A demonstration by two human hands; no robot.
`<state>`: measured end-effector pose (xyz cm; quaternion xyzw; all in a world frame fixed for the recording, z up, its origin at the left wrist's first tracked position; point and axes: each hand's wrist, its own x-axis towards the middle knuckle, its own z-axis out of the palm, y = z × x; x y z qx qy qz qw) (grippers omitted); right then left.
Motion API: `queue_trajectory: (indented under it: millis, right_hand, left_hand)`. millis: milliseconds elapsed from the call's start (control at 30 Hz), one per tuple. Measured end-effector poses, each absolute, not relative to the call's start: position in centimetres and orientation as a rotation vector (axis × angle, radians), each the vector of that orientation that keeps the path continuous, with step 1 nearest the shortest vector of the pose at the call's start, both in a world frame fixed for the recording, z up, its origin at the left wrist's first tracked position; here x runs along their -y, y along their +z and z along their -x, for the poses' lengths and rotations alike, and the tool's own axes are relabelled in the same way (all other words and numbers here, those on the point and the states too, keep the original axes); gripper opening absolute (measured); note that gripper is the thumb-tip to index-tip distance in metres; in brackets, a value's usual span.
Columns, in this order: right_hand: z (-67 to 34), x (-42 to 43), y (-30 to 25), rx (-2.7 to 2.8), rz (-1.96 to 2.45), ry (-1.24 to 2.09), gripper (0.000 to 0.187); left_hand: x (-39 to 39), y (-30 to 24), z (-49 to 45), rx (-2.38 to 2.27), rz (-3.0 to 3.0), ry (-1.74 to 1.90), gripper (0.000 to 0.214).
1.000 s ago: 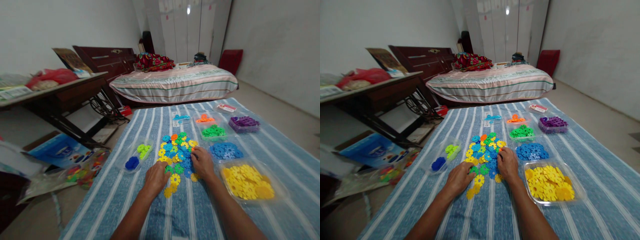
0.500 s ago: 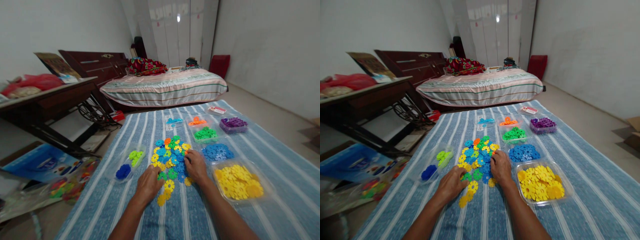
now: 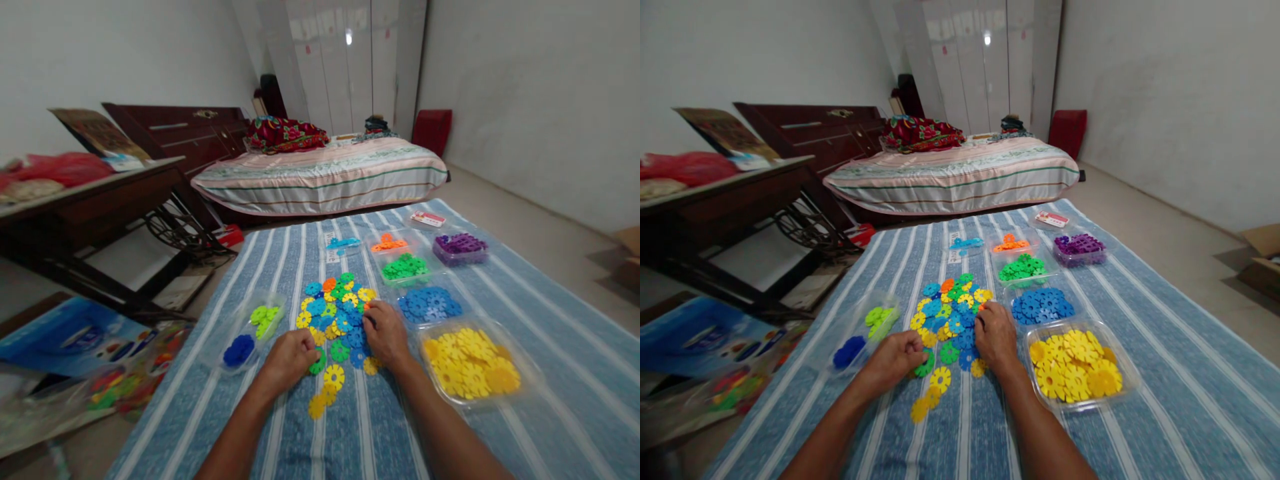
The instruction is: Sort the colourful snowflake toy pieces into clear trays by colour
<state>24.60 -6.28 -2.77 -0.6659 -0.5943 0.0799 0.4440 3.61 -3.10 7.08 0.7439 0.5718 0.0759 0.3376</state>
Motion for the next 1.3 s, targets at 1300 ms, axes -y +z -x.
queue_trajectory:
  millis: [1300]
  right_hand:
    - [-24.9,6.5,-3.1,1.481,1.648,0.211,0.022]
  left_hand:
    - [4.0,5.2,-7.0,-1.583,-1.967,0.152,0.012]
